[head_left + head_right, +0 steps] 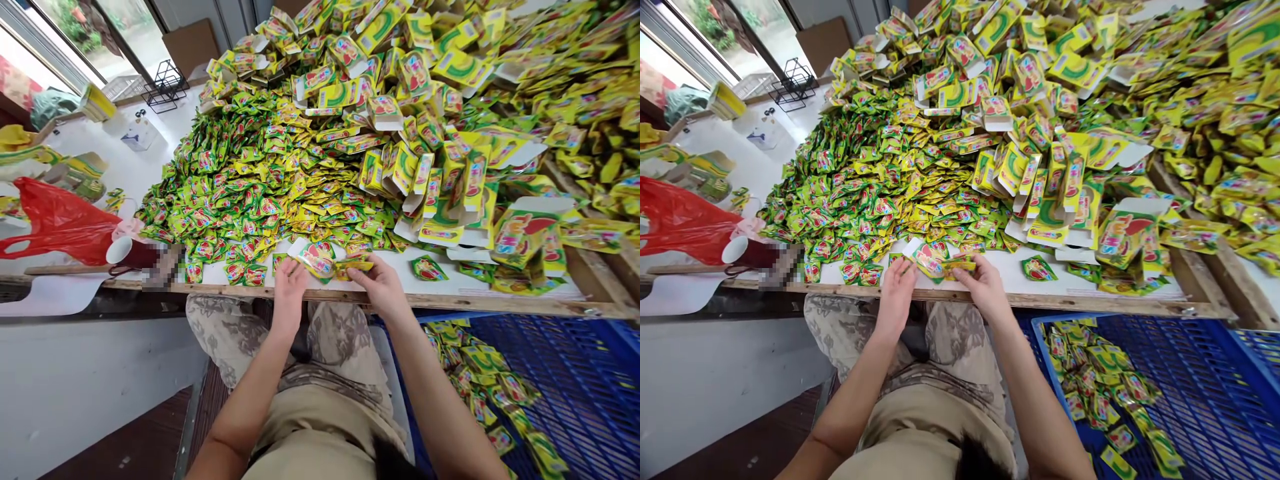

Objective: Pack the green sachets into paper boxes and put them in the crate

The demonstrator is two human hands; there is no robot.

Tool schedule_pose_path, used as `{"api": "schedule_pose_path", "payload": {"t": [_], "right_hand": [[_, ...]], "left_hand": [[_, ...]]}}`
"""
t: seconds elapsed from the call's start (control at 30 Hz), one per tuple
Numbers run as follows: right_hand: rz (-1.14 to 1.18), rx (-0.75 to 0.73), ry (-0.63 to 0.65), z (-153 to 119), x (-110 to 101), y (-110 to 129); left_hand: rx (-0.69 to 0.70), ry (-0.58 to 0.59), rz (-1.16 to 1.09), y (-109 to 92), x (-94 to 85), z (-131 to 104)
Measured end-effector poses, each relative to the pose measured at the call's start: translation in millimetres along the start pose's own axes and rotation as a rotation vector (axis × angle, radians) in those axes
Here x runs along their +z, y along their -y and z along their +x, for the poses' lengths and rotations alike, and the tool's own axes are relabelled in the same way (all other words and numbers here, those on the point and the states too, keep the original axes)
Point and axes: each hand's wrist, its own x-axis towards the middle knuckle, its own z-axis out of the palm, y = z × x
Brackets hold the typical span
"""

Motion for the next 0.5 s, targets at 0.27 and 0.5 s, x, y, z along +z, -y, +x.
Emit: {"api": "schedule_pose_path", "payload": {"t": [0.27,0.5], "right_hand": [[-0.272,0.048,0.163,30.3,-4.2,-11.5],[-0.148,0.016,0.294,14.3,3.4,-0.4]], "left_hand": [[-0.171,0.040,-0.019,-8.0,-1.4,23.6],[0.112,0.131,0.172,-3.0,7.5,37.4]]}}
